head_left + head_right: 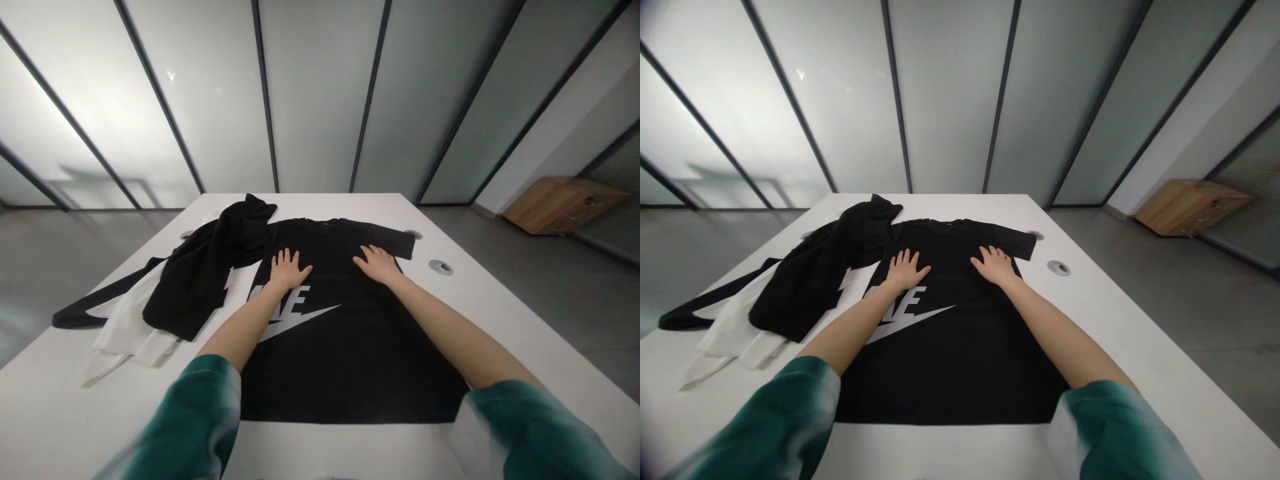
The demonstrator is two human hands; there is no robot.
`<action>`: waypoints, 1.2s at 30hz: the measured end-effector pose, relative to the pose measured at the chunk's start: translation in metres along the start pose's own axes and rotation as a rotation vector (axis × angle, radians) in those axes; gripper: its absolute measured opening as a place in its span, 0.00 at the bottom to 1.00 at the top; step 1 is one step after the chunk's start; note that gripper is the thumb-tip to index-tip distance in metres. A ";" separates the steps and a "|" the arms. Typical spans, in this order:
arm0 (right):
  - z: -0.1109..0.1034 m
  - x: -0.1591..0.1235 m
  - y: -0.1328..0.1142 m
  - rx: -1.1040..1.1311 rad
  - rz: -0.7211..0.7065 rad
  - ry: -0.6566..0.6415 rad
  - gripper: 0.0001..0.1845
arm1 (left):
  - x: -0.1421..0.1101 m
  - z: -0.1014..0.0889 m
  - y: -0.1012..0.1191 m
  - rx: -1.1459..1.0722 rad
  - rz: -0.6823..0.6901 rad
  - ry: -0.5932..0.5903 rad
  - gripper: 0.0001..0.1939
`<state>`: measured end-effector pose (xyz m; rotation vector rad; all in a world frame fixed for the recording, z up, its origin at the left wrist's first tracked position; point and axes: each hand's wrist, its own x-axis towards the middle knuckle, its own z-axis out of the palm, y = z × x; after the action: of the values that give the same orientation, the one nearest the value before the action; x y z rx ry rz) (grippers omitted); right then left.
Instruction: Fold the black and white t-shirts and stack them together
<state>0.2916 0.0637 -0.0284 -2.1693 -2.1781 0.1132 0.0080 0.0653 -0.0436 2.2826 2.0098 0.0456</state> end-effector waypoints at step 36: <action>-0.008 0.031 0.059 0.161 0.387 0.332 0.22 | 0.013 -0.002 0.002 0.022 -0.004 -0.023 0.46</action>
<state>0.3507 0.0951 -0.0264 -2.2917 -1.5106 -0.0493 0.0110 0.0777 -0.0422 2.2813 2.0138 -0.0036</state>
